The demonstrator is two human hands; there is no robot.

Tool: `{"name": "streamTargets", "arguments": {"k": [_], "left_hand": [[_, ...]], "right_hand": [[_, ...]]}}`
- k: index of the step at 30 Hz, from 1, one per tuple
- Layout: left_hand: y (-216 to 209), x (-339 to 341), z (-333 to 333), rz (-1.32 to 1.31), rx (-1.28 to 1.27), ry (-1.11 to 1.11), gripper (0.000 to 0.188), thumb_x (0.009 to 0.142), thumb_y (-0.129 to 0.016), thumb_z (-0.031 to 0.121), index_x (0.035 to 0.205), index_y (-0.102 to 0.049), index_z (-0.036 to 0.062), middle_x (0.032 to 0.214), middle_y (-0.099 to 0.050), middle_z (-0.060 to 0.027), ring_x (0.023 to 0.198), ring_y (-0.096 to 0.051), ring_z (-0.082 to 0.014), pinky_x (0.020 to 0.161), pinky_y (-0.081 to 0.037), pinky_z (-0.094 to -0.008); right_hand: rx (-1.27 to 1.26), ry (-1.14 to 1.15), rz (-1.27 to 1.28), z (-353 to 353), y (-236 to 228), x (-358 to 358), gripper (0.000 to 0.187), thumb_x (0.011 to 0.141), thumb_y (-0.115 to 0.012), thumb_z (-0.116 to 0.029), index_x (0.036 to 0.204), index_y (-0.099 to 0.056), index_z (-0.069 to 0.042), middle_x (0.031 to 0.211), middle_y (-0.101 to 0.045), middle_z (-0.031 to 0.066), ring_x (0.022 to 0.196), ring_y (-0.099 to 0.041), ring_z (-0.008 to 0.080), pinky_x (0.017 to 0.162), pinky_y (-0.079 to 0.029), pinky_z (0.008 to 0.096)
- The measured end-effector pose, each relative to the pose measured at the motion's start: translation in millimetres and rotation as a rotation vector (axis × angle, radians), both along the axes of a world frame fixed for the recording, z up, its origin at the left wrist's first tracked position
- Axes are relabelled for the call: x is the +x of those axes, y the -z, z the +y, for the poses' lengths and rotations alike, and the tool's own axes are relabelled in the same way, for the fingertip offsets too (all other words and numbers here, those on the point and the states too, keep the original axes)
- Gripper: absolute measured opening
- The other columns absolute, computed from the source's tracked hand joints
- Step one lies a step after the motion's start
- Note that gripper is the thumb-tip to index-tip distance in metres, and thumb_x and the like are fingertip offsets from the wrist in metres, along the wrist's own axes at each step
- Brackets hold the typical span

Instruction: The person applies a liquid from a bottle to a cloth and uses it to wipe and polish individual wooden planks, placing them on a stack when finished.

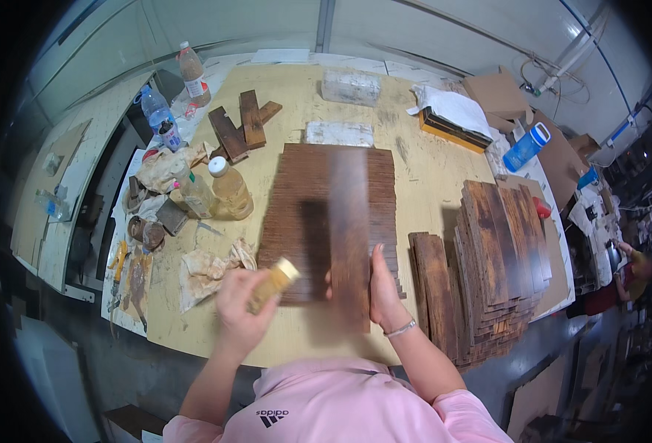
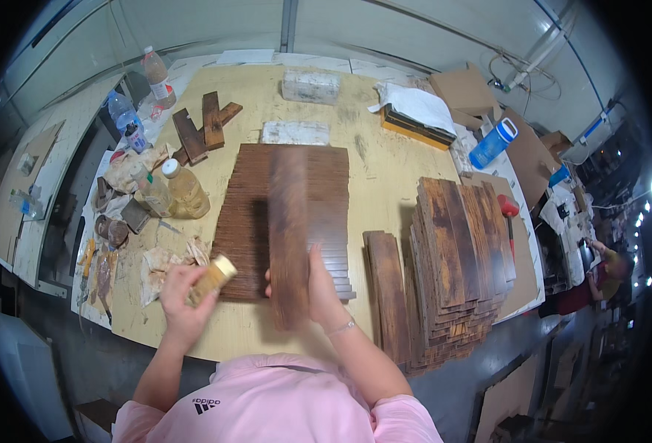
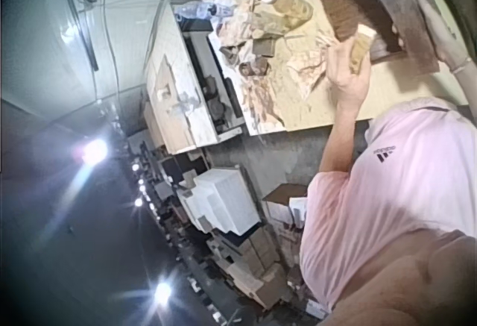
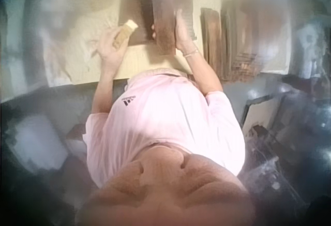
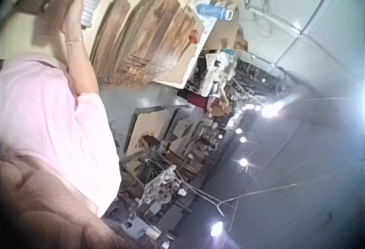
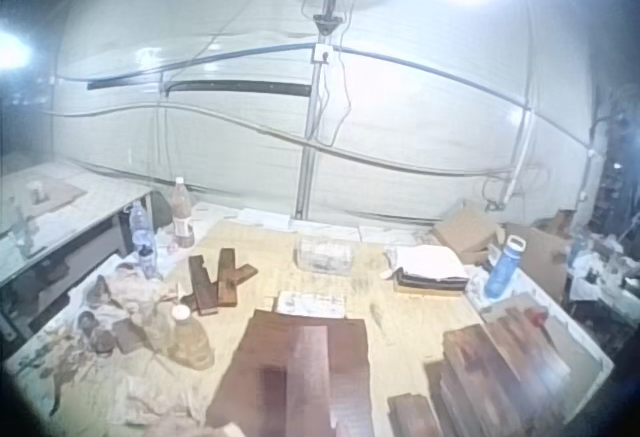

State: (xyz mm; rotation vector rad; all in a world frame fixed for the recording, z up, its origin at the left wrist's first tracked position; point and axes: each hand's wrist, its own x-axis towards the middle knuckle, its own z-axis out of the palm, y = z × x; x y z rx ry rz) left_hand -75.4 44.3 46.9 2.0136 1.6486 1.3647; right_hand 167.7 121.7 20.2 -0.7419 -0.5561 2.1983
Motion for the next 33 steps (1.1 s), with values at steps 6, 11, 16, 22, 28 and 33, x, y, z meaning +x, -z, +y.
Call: {"name": "streamTargets", "arguments": {"k": [6,11,16,22,28,33], "left_hand": [[4,31,-6,0.072,0.007,0.433,0.039,0.065,-0.078,0.004,0.104,-0.069,0.0036,0.094,-0.064,-0.0102,0.081,-0.062,-0.0282,0.07,-0.051,-0.036],[9,-21,52,-0.003,0.022,0.014,0.035,0.071,-0.074,0.001,0.105,-0.067,0.0025,0.094,-0.063,-0.0134,0.086,-0.062,-0.0313,0.076,-0.053,-0.0393],[-7,-16,35,0.11,0.035,0.149,0.04,0.067,-0.078,0.003,0.105,-0.068,0.0025,0.093,-0.064,-0.0136,0.087,-0.063,-0.0314,0.075,-0.053,-0.0388],[-1,-59,59,0.0,0.026,-0.11,0.039,0.069,-0.079,0.003,0.106,-0.069,0.0015,0.093,-0.064,-0.0098,0.083,-0.063,-0.0222,0.073,-0.052,-0.0321],[-28,-39,50,-0.154,-0.117,0.071,0.032,0.074,-0.076,0.001,0.105,-0.068,-0.0002,0.096,-0.063,-0.007,0.077,-0.059,-0.0158,0.069,-0.05,-0.0278],[1,-61,61,-0.317,-0.175,-0.118,0.03,0.075,-0.076,0.001,0.104,-0.068,-0.0013,0.092,-0.061,-0.0037,0.078,-0.057,-0.011,0.068,-0.047,-0.0252]], "right_hand": [[-0.177,-0.029,-0.34,-18,4,-18,0.061,0.107,-0.016,-0.047,0.13,-0.049,0.0,0.102,-0.065,0.019,0.086,-0.067,0.0292,0.075,-0.057,0.044],[-0.097,-0.322,-0.394,-26,-18,-9,0.061,0.107,-0.013,-0.044,0.128,-0.049,0.001,0.098,-0.063,0.0203,0.082,-0.065,0.0302,0.073,-0.057,0.044],[-0.096,-0.333,-0.439,-29,-21,1,0.058,0.108,-0.017,-0.042,0.128,-0.049,0.002,0.099,-0.064,0.018,0.079,-0.066,0.0281,0.072,-0.058,0.0406],[0.248,-0.407,-0.505,-35,44,40,0.057,0.101,-0.048,-0.049,0.126,-0.056,0.002,0.11,-0.067,0.0119,0.095,-0.068,0.0194,0.078,-0.058,0.0354],[0.353,-0.445,-0.613,-41,26,41,0.044,0.1,-0.054,-0.034,0.121,-0.06,0.003,0.102,-0.069,0.0088,0.09,-0.063,0.0129,0.079,-0.053,0.0301],[0.596,-0.406,-0.799,-43,19,41,0.038,0.099,-0.054,-0.025,0.121,-0.061,0.005,0.106,-0.068,0.0081,0.098,-0.06,0.0127,0.088,-0.05,0.0303]]}}
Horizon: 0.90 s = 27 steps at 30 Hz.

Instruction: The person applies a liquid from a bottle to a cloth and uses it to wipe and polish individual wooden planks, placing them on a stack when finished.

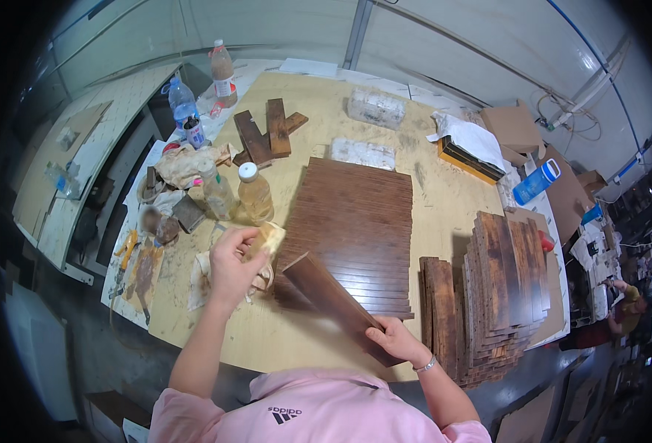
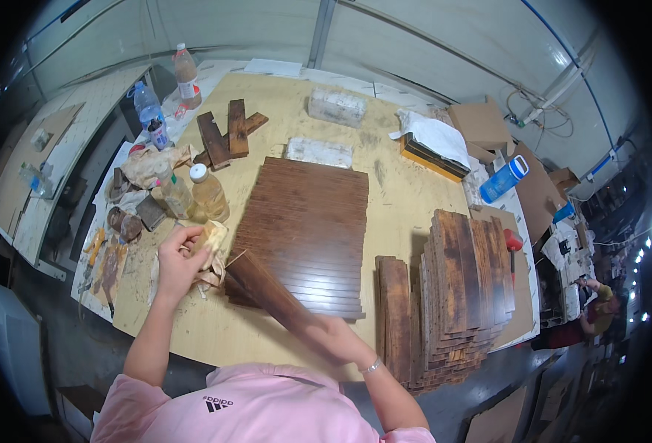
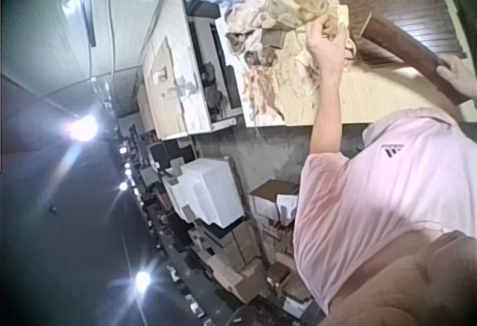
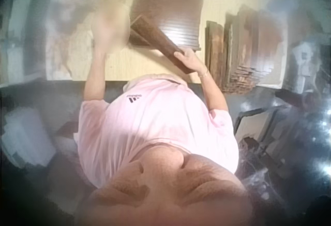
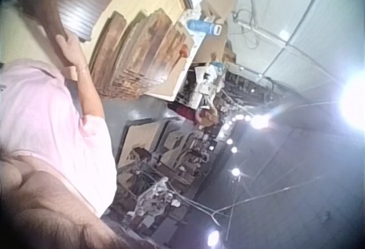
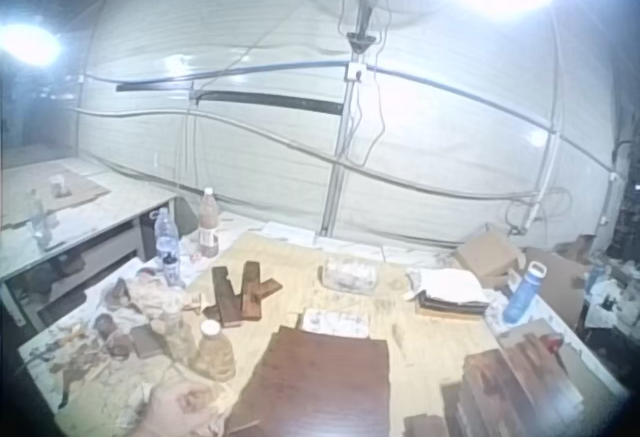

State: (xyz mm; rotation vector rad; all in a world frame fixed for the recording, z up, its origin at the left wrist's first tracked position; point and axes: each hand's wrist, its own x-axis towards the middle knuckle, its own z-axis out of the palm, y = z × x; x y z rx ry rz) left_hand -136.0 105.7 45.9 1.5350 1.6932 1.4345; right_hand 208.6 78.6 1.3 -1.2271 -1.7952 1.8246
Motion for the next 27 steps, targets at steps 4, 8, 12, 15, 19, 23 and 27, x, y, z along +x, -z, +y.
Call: {"name": "streamTargets", "arguments": {"k": [4,8,12,15,19,23,27], "left_hand": [[-19,17,-5,0.037,0.008,0.101,0.03,0.078,-0.07,-0.006,0.107,-0.067,-0.0017,0.091,-0.06,-0.0015,0.079,-0.054,-0.0077,0.069,-0.046,-0.0216],[9,3,2,-0.163,0.012,-0.001,0.034,0.077,-0.068,-0.009,0.11,-0.066,-0.0015,0.092,-0.06,0.0001,0.078,-0.053,-0.0069,0.07,-0.046,-0.0206],[-27,59,-33,-0.04,0.017,0.238,0.032,0.073,-0.073,0.003,0.104,-0.068,0.0007,0.092,-0.062,-0.0013,0.078,-0.055,-0.0098,0.069,-0.045,-0.0231],[-40,107,-58,-0.017,0.209,0.596,0.036,0.07,-0.081,0.01,0.103,-0.069,0.0005,0.089,-0.064,-0.0089,0.081,-0.062,-0.0209,0.069,-0.051,-0.0327],[-26,135,-65,0.073,0.35,0.672,0.035,0.069,-0.079,0.005,0.101,-0.068,-0.0013,0.092,-0.065,-0.0128,0.081,-0.065,-0.0249,0.069,-0.053,-0.0345],[-21,105,-30,0.156,0.237,0.505,0.034,0.069,-0.077,0.004,0.102,-0.068,0.0007,0.087,-0.062,-0.0109,0.077,-0.063,-0.0232,0.066,-0.052,-0.0329],[-14,45,22,0.079,0.065,0.186,0.029,0.074,-0.073,0.005,0.103,-0.068,0.0009,0.089,-0.061,-0.004,0.078,-0.055,-0.0131,0.07,-0.046,-0.0261]], "right_hand": [[0.18,0.041,0.052,0,9,5,0.035,0.099,-0.053,-0.021,0.122,-0.06,0.004,0.104,-0.069,0.0089,0.1,-0.061,0.0159,0.091,-0.048,0.0311],[-0.016,0.48,0.257,5,-1,-16,0.031,0.101,-0.051,-0.025,0.12,-0.06,-0.002,0.086,-0.064,0.0056,0.083,-0.063,0.0184,0.077,-0.051,0.0319],[-0.659,0.456,0.714,33,-10,-25,0.038,0.104,-0.044,-0.035,0.126,-0.051,-0.004,0.067,-0.044,-0.0005,0.052,-0.042,0.0107,0.046,-0.037,0.0237],[-0.855,0.34,0.981,36,-11,-43,0.036,0.101,-0.047,-0.026,0.127,-0.047,-0.001,0.068,-0.04,0.0022,0.052,-0.04,0.0114,0.045,-0.037,0.0253],[-0.749,0.334,0.887,24,-17,-67,0.032,0.102,-0.047,-0.024,0.124,-0.049,-0.001,0.071,-0.043,0.0025,0.054,-0.042,0.0117,0.047,-0.04,0.0252],[-0.763,0.426,0.576,4,-25,-70,0.028,0.104,-0.044,-0.024,0.121,-0.052,-0.003,0.073,-0.044,-0.0018,0.054,-0.039,0.0057,0.046,-0.034,0.0206],[-0.869,0.114,0.696,-7,-34,-53,0.031,0.106,-0.038,-0.026,0.12,-0.052,-0.003,0.07,-0.039,-0.0046,0.051,-0.033,0.0013,0.044,-0.026,0.0162]]}}
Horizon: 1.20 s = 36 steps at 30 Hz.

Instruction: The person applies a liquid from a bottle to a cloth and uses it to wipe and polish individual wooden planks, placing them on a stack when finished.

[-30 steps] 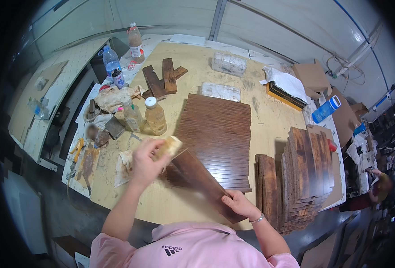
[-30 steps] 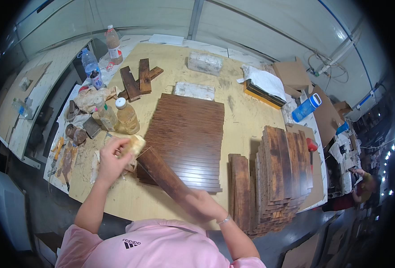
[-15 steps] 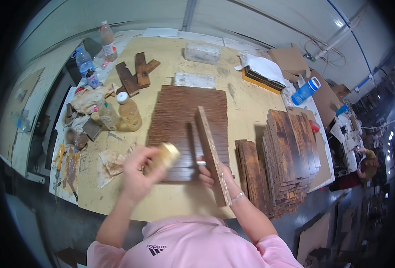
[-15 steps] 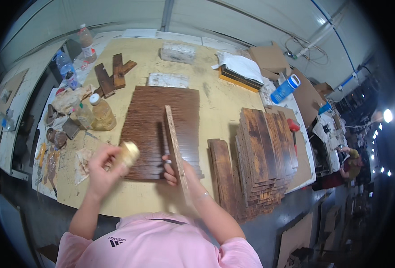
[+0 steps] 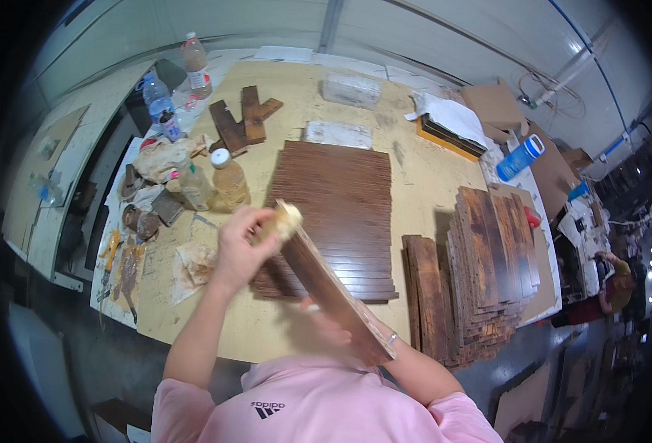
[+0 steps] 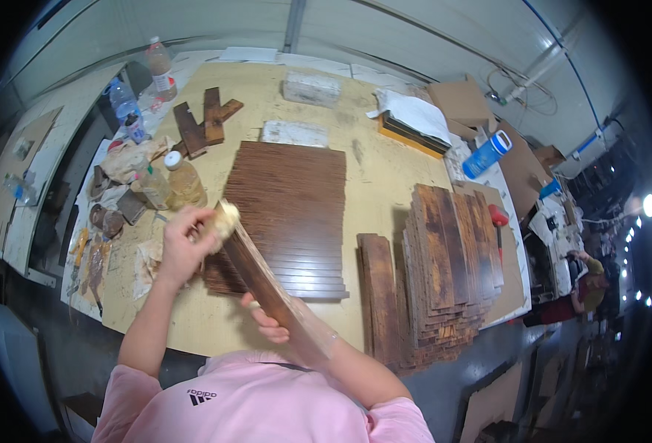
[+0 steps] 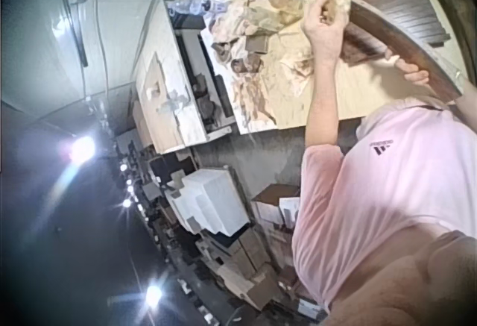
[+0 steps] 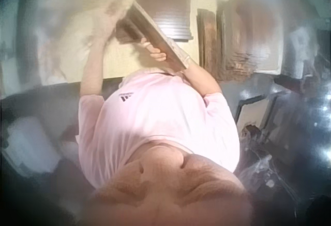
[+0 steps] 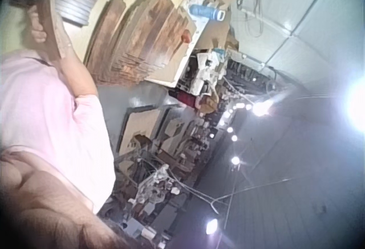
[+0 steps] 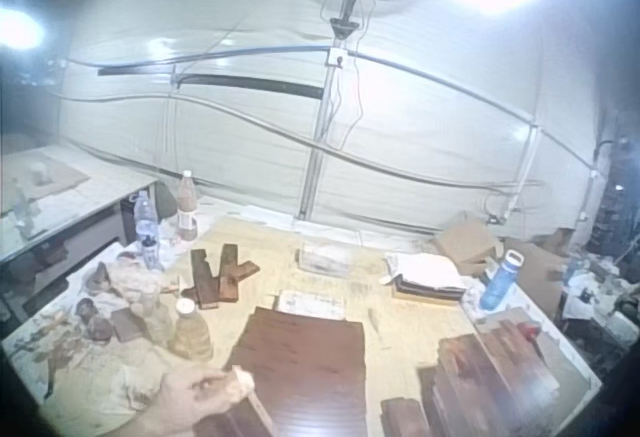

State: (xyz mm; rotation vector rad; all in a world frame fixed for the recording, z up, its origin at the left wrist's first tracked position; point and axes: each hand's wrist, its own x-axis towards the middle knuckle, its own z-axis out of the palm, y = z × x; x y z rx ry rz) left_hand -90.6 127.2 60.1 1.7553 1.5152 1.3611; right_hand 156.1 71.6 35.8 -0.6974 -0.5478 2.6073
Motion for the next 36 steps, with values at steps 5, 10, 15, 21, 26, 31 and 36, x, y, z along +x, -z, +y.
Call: {"name": "streamTargets", "arguments": {"k": [5,10,15,21,26,31,36], "left_hand": [[57,-96,14,-0.105,-0.001,-0.305,0.032,0.073,-0.077,-0.002,0.104,-0.068,-0.0004,0.088,-0.06,-0.0035,0.074,-0.053,-0.0099,0.066,-0.046,-0.0247],[100,-209,-41,0.112,-0.076,-0.723,0.034,0.073,-0.077,0.002,0.105,-0.069,0.0024,0.092,-0.063,-0.0071,0.078,-0.062,-0.0171,0.072,-0.05,-0.0309],[135,-300,-112,0.5,-0.351,-1.086,0.035,0.075,-0.075,0.009,0.11,-0.069,0.0074,0.108,-0.064,-0.0148,0.102,-0.062,-0.034,0.087,-0.049,-0.044],[127,-252,-106,0.753,-0.151,-0.984,0.041,0.074,-0.076,0.009,0.114,-0.065,0.0071,0.111,-0.063,-0.0171,0.108,-0.058,-0.0367,0.093,-0.045,-0.0462],[100,-113,-62,0.447,-0.202,-0.362,0.047,0.074,-0.077,0.011,0.119,-0.063,0.0069,0.123,-0.06,-0.0185,0.12,-0.052,-0.0376,0.101,-0.041,-0.0467],[129,-115,-41,0.255,-0.553,-0.248,0.045,0.077,-0.065,-0.001,0.121,-0.064,0.0047,0.126,-0.06,-0.0207,0.114,-0.059,-0.037,0.097,-0.049,-0.0403],[25,-34,-3,-0.055,0.062,-0.037,0.046,0.078,-0.056,-0.012,0.118,-0.069,0.0052,0.128,-0.062,-0.0152,0.118,-0.058,-0.0308,0.101,-0.047,-0.0383]], "right_hand": [[-0.137,-0.039,-0.087,-14,-12,8,0.039,0.104,-0.043,-0.034,0.123,-0.051,-0.001,0.062,-0.038,-0.0025,0.049,-0.037,0.0065,0.041,-0.029,0.0203],[0.22,0.087,-0.286,-4,29,30,0.04,0.099,-0.057,-0.043,0.106,-0.063,-0.004,0.073,-0.059,-0.0004,0.054,-0.056,0.0076,0.044,-0.045,0.0216],[0.56,0.369,-0.595,9,29,21,0.038,0.095,-0.063,-0.043,0.098,-0.062,-0.006,0.078,-0.06,-0.0007,0.071,-0.056,0.0073,0.064,-0.045,0.0222],[0.625,0.466,-0.604,36,51,19,0.015,0.1,-0.057,-0.019,0.106,-0.061,-0.006,0.091,-0.06,-0.0057,0.084,-0.052,0.0034,0.08,-0.043,0.0204],[0.663,0.555,-0.696,42,25,-15,0.007,0.099,-0.057,-0.013,0.092,-0.057,-0.01,0.077,-0.043,-0.0099,0.072,-0.038,0.0023,0.064,-0.031,0.0199],[0.606,0.646,-0.641,43,21,-22,0.007,0.097,-0.06,-0.012,0.092,-0.058,-0.009,0.078,-0.048,-0.0085,0.073,-0.04,0.0018,0.066,-0.034,0.0198],[0.512,0.741,-0.559,43,18,-28,0.004,0.097,-0.06,-0.009,0.095,-0.059,-0.007,0.078,-0.051,-0.0076,0.069,-0.045,0.0021,0.062,-0.038,0.0201]]}}
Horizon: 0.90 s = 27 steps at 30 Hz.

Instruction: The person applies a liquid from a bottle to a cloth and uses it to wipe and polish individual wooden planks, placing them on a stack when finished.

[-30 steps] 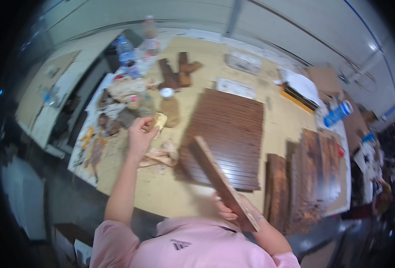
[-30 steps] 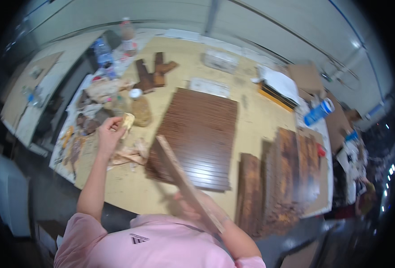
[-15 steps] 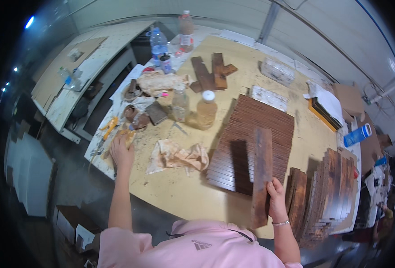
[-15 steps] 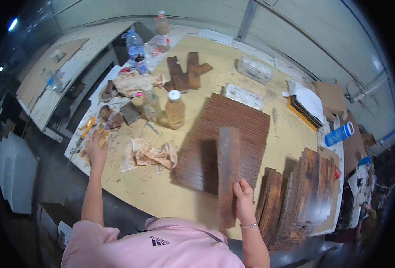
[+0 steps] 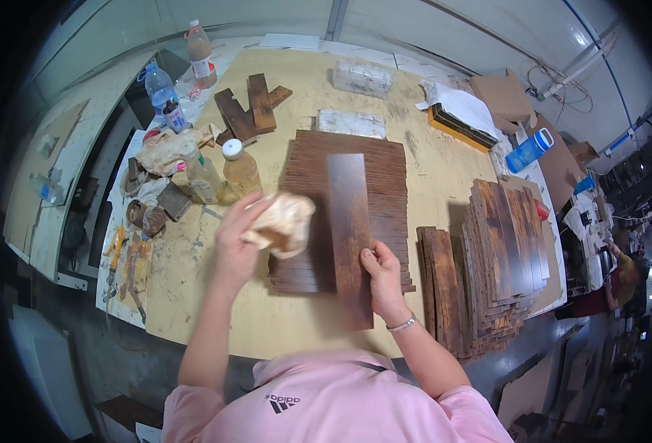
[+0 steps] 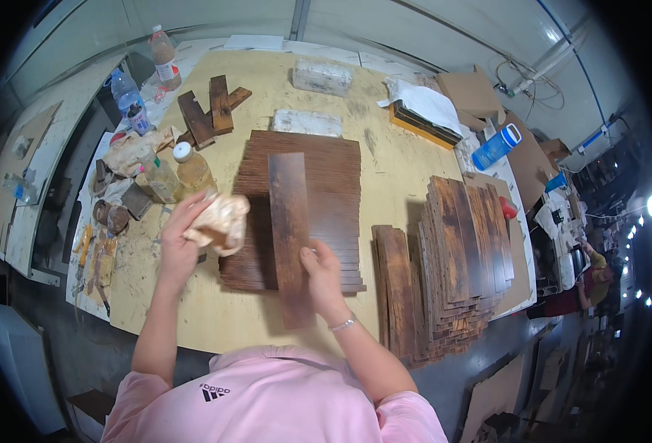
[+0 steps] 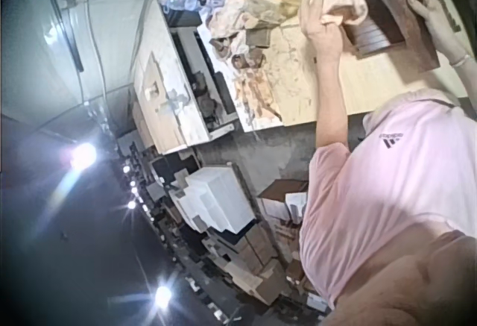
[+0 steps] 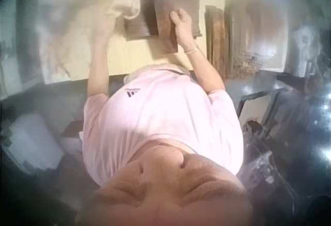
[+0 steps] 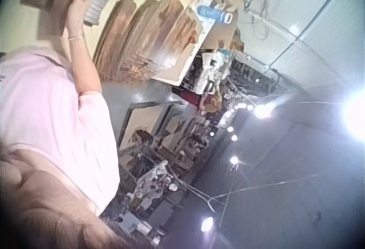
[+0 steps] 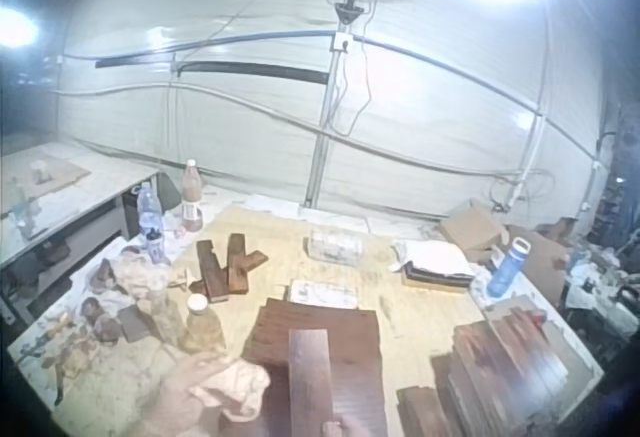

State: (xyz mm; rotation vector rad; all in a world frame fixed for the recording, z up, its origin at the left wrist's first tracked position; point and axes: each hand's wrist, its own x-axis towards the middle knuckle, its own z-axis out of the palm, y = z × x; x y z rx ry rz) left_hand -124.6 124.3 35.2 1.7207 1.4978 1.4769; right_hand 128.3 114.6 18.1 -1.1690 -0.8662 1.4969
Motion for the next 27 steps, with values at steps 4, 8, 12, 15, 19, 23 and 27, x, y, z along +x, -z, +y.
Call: {"name": "streamTargets", "arguments": {"k": [4,8,12,15,19,23,27], "left_hand": [[20,80,-6,0.304,0.238,0.397,0.035,0.082,-0.062,-0.001,0.112,-0.073,0.0125,0.124,-0.064,-0.0104,0.11,-0.057,-0.0292,0.096,-0.047,-0.0388],[57,84,-79,0.237,0.043,0.744,0.022,0.066,-0.067,0.003,0.084,-0.076,0.0088,0.106,-0.071,-0.0057,0.096,-0.054,-0.0259,0.089,-0.046,-0.0403],[25,84,-76,0.167,0.047,0.437,0.032,0.064,-0.07,0.007,0.096,-0.075,0.0102,0.116,-0.067,-0.008,0.102,-0.055,-0.0299,0.094,-0.044,-0.0432],[-14,123,-30,0.484,0.292,0.41,0.042,0.066,-0.074,0.019,0.106,-0.069,0.012,0.126,-0.061,-0.0063,0.117,-0.054,-0.0302,0.109,-0.029,-0.0546],[18,104,19,0.475,0.265,0.157,0.023,0.075,-0.066,0.009,0.097,-0.064,0.0076,0.123,-0.061,-0.0089,0.121,-0.056,-0.0305,0.114,-0.024,-0.0558],[30,52,17,-0.004,0.069,-0.022,0.029,0.074,-0.05,-0.011,0.099,-0.062,-0.0038,0.108,-0.064,-0.0147,0.104,-0.062,-0.029,0.097,-0.046,-0.0366],[48,40,-17,0.057,-0.067,0.035,0.027,0.073,-0.05,-0.011,0.097,-0.063,-0.0061,0.101,-0.065,-0.0151,0.097,-0.063,-0.0276,0.089,-0.048,-0.0333]], "right_hand": [[0.124,0.139,0.059,11,9,-7,0.011,0.094,-0.06,-0.004,0.104,-0.061,-0.002,0.087,-0.062,-0.0022,0.077,-0.056,0.0045,0.065,-0.048,0.0231],[0.166,0.21,-0.193,25,-2,30,0.016,0.1,-0.053,-0.012,0.102,-0.063,0.001,0.091,-0.063,-0.0013,0.079,-0.053,0.0052,0.073,-0.044,0.0219],[0.158,0.22,-0.367,17,8,47,0.018,0.1,-0.053,-0.012,0.101,-0.063,0.003,0.085,-0.062,-0.0017,0.08,-0.052,0.0067,0.073,-0.044,0.0236],[0.181,0.002,-0.186,-18,-10,29,0.027,0.098,-0.056,-0.018,0.109,-0.062,0.005,0.089,-0.067,0.0114,0.083,-0.059,0.0159,0.077,-0.049,0.0347],[0.2,-0.166,-0.617,-27,-1,68,0.025,0.097,-0.056,-0.018,0.105,-0.063,0.004,0.085,-0.066,0.0197,0.079,-0.063,0.0228,0.075,-0.049,0.0367],[0.077,-0.049,-0.851,-50,-3,140,0.027,0.095,-0.054,-0.013,0.113,-0.065,0.004,0.089,-0.069,0.0154,0.083,-0.063,0.0172,0.08,-0.051,0.0316],[0.04,0.222,-0.917,-53,26,215,0.026,0.094,-0.057,-0.02,0.105,-0.068,0.001,0.089,-0.068,0.0264,0.086,-0.068,0.0398,0.074,-0.052,0.0424]]}}
